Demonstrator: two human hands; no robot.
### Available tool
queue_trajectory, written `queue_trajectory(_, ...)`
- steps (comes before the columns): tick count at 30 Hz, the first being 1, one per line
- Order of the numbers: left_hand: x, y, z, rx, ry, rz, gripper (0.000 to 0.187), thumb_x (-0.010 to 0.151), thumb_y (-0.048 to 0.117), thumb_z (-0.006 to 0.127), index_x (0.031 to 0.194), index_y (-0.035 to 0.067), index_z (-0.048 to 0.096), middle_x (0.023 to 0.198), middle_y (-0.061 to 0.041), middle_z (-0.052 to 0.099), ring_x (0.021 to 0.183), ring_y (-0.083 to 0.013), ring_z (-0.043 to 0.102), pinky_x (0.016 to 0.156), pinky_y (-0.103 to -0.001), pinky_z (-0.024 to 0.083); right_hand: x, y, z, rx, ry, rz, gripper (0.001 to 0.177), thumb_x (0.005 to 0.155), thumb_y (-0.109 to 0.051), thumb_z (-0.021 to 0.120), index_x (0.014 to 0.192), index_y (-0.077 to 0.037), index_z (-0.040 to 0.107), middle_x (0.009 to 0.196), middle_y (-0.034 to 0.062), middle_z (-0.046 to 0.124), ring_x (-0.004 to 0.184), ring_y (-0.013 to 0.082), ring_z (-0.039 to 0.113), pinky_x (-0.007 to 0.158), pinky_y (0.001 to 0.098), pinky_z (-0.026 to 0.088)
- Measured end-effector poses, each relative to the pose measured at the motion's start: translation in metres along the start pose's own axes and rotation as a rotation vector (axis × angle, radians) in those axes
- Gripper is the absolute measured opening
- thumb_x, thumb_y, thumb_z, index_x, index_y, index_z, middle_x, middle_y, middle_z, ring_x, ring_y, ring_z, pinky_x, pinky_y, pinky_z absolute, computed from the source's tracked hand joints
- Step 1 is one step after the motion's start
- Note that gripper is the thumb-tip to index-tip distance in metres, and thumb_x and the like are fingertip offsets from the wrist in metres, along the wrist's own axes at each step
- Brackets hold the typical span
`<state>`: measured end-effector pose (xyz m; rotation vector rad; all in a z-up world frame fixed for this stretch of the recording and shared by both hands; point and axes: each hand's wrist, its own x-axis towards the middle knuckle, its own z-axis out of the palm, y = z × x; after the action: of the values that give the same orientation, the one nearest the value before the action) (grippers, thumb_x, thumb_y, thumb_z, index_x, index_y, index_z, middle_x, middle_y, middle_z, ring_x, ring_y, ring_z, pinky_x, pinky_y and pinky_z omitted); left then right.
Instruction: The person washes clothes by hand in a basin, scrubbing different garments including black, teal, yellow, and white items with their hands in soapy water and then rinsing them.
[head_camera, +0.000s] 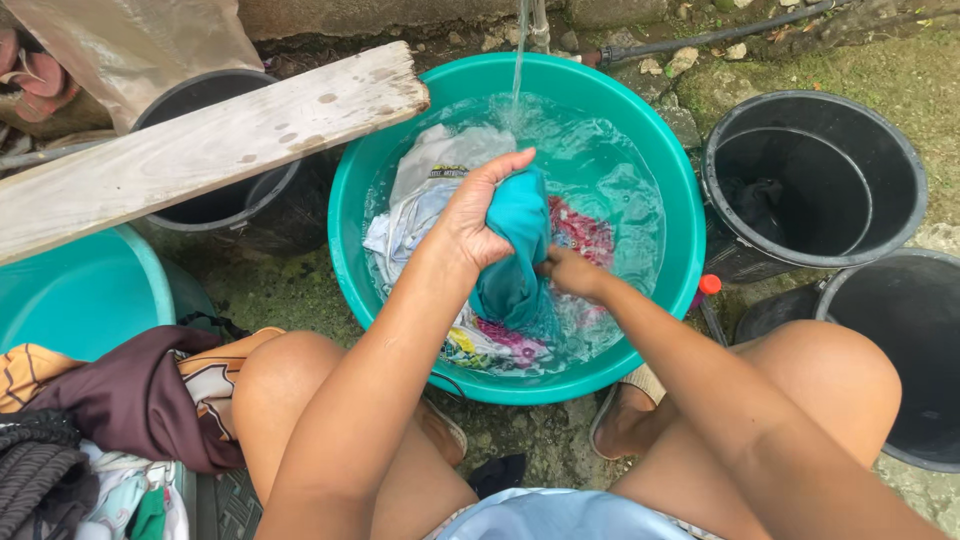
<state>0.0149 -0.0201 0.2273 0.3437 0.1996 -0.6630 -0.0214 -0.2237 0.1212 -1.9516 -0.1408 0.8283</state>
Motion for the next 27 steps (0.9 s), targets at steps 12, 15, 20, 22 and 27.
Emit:
queue_trajectory(12, -0.046, 0.005, 0.045, 0.118, -0.096, 0.342, 0.093, 0.09, 0.078, 0.036, 0.141, 0.003, 0.056, 0.133, -0.016, 0.067, 0.12, -0.0294, 0.066, 0.104, -0.045, 0.054, -0.034, -0.156, -0.106, 0.069, 0.507, -0.626, 0.036, 0.099, -0.025, 0.068, 0.125, 0.0, 0.063, 0.117, 0.0135, 0.068, 0.1, 0.0246, 0.065, 0.091, 0.0422, 0.055)
queue_trajectory(15, -0.052, 0.002, 0.035, 0.194, -0.155, 0.244, 0.095, 0.095, 0.078, 0.046, 0.145, -0.003, 0.051, 0.135, -0.02, 0.063, 0.12, -0.0302, 0.064, 0.104, -0.046, 0.053, -0.006, -0.104, -0.063, 0.361, 0.714, -0.473, 0.036, 0.104, -0.033, 0.063, 0.12, -0.004, 0.048, 0.111, 0.0113, 0.058, 0.091, 0.023, 0.064, 0.078, 0.0457, 0.059)
queue_trajectory(20, -0.051, -0.011, 0.046, 0.536, 0.001, 0.238, 0.094, 0.089, 0.067, 0.06, 0.154, 0.002, 0.04, 0.15, -0.016, 0.052, 0.131, -0.0249, 0.057, 0.108, -0.041, 0.051, 0.007, -0.073, -0.001, 0.876, 0.121, -0.114, 0.042, 0.108, -0.047, 0.05, 0.128, -0.012, 0.059, 0.12, 0.0065, 0.064, 0.105, 0.0224, 0.062, 0.092, 0.0435, 0.048)
queue_trajectory(22, -0.052, -0.009, 0.043, 0.653, 0.038, 0.099, 0.096, 0.086, 0.066, 0.059, 0.156, 0.006, 0.032, 0.154, -0.014, 0.048, 0.136, -0.0237, 0.055, 0.109, -0.04, 0.051, -0.012, -0.085, 0.011, 0.824, 0.154, 0.099, 0.046, 0.099, -0.045, 0.047, 0.133, -0.018, 0.06, 0.131, -0.0033, 0.067, 0.118, 0.0155, 0.062, 0.104, 0.0405, 0.045)
queue_trajectory(27, -0.055, 0.049, 0.012, 1.116, 0.349, 0.351, 0.099, 0.088, 0.074, 0.06, 0.151, -0.002, 0.051, 0.15, -0.015, 0.049, 0.132, -0.0231, 0.057, 0.106, -0.034, 0.047, -0.066, -0.145, -0.107, 0.886, 0.318, -0.294, 0.028, 0.094, -0.026, 0.063, 0.11, -0.004, 0.071, 0.112, 0.0129, 0.073, 0.105, 0.025, 0.071, 0.098, 0.0447, 0.058)
